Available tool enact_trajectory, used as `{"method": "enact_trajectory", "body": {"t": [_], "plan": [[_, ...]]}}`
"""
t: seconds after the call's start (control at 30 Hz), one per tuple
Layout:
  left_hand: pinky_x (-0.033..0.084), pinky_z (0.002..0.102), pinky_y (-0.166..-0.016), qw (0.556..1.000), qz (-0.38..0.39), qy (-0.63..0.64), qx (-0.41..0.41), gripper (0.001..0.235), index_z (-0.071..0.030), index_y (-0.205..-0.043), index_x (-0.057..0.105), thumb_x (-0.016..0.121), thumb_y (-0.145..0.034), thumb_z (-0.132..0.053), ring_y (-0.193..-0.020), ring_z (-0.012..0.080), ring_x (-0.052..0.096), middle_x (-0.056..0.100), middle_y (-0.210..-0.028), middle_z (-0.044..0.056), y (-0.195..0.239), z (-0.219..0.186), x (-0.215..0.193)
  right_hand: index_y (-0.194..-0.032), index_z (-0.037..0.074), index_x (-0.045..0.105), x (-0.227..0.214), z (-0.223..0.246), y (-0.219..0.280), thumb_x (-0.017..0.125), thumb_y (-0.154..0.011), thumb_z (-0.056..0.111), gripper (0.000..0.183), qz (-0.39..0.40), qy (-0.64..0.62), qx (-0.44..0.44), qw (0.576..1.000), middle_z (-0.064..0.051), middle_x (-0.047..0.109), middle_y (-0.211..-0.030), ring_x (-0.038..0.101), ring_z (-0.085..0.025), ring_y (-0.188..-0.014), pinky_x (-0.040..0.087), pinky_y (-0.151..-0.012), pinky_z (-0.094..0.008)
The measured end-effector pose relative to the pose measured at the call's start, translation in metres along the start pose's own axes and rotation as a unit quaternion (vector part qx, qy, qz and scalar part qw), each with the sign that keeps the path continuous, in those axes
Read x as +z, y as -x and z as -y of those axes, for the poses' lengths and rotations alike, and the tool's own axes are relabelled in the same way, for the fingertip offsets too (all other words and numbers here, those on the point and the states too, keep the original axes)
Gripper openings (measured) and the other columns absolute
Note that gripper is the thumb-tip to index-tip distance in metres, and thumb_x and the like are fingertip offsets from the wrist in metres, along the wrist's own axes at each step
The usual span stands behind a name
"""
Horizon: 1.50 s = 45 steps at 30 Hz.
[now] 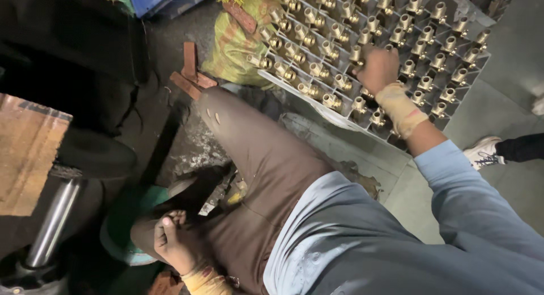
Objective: The person picks up brass T-fittings from a tray, screws a small component into the threads to check them, and then places the fittings aside.
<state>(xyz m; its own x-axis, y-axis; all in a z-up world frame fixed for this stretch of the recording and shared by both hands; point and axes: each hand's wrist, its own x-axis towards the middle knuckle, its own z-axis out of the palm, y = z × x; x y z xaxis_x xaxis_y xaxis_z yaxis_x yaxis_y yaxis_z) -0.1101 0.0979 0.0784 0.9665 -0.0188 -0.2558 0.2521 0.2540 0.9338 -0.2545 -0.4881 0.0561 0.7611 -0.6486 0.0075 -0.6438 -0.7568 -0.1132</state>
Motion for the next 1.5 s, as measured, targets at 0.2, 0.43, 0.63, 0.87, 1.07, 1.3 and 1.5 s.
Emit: {"method": "enact_trajectory", "body": {"t": [0.2, 0.43, 0.63, 0.87, 1.07, 1.3, 1.5], "plan": [[0.054, 0.035, -0.097, 0.997, 0.035, -0.056, 0.037, 0.016, 0.003, -0.106, 0.066, 0.057, -0.110, -0.009, -0.099, 0.0193, 0.065, 0.069, -0.107, 0.011, -0.002, -0.018, 0.031, -0.125, -0.002, 0.065, -0.080, -0.001, 0.018, 0.081, -0.096, 0.008, 0.035, -0.130, -0.396, -0.085, 0.905, -0.019, 0.064, -0.114, 0.064, -0.031, -0.106, 0.054, -0.096, -0.040], [0.049, 0.026, -0.083, 0.973, 0.098, -0.208, 0.014, 0.018, 0.003, -0.103, 0.073, 0.063, -0.103, -0.012, -0.092, 0.0125, 0.062, 0.071, -0.102, 0.005, 0.007, -0.026, 0.088, -0.122, -0.003, 0.063, -0.090, 0.107, 0.016, 0.065, -0.104, 0.018, 0.028, 0.150, -0.823, 0.048, 0.545, -0.013, 0.071, -0.102, 0.069, -0.021, -0.080, 0.056, -0.071, -0.034], [0.050, 0.028, -0.098, 0.965, 0.169, -0.192, 0.055, 0.024, 0.001, -0.119, 0.070, 0.067, -0.099, -0.014, -0.107, 0.0153, 0.067, 0.073, -0.112, 0.008, 0.013, -0.015, 0.115, -0.119, 0.002, 0.072, -0.074, 0.259, 0.059, 0.081, -0.088, 0.028, 0.042, 0.254, -0.406, -0.265, 0.837, -0.015, 0.064, -0.076, 0.055, -0.028, -0.063, 0.047, -0.055, -0.035], [0.050, 0.026, -0.079, 0.988, 0.023, -0.150, 0.027, 0.027, 0.000, -0.119, 0.073, 0.075, -0.094, -0.010, -0.083, 0.0117, 0.059, 0.070, -0.093, 0.008, -0.002, 0.010, 0.097, -0.124, 0.005, 0.069, -0.075, 0.365, 0.049, 0.078, -0.089, 0.022, 0.040, -0.039, -0.205, -0.618, 0.758, -0.006, 0.067, -0.099, 0.067, -0.024, -0.084, 0.050, -0.068, -0.037], [0.052, 0.023, -0.083, 0.997, -0.045, 0.026, 0.062, 0.025, 0.001, -0.118, 0.072, 0.072, -0.095, -0.008, -0.091, 0.0060, 0.063, 0.074, -0.102, 0.001, -0.091, 0.059, 0.086, -0.124, 0.004, 0.067, -0.036, 0.433, -0.017, 0.076, -0.088, 0.021, 0.041, -0.092, -0.173, -0.736, 0.648, -0.006, 0.064, -0.101, 0.063, -0.024, -0.089, 0.048, -0.072, -0.036], [0.053, 0.023, -0.081, 0.981, -0.116, 0.149, 0.052, 0.017, 0.003, -0.109, 0.074, 0.071, -0.095, -0.007, -0.088, 0.0072, 0.063, 0.074, -0.098, 0.001, -0.124, 0.110, 0.089, -0.116, 0.006, 0.068, 0.020, 0.457, -0.037, 0.078, -0.088, 0.024, 0.034, -0.057, -0.178, -0.721, 0.667, -0.005, 0.062, -0.091, 0.062, -0.024, -0.082, 0.048, -0.069, -0.036], [0.041, 0.024, -0.069, 0.984, -0.151, 0.084, 0.032, 0.012, 0.007, -0.096, 0.075, 0.077, -0.096, -0.005, -0.078, 0.0069, 0.051, 0.064, -0.086, 0.001, -0.125, 0.104, 0.090, -0.113, 0.007, 0.068, 0.031, 0.458, -0.045, 0.076, -0.087, 0.030, 0.036, -0.005, -0.209, -0.704, 0.678, -0.006, 0.065, -0.098, 0.067, -0.026, -0.092, 0.052, -0.077, -0.039]]}}
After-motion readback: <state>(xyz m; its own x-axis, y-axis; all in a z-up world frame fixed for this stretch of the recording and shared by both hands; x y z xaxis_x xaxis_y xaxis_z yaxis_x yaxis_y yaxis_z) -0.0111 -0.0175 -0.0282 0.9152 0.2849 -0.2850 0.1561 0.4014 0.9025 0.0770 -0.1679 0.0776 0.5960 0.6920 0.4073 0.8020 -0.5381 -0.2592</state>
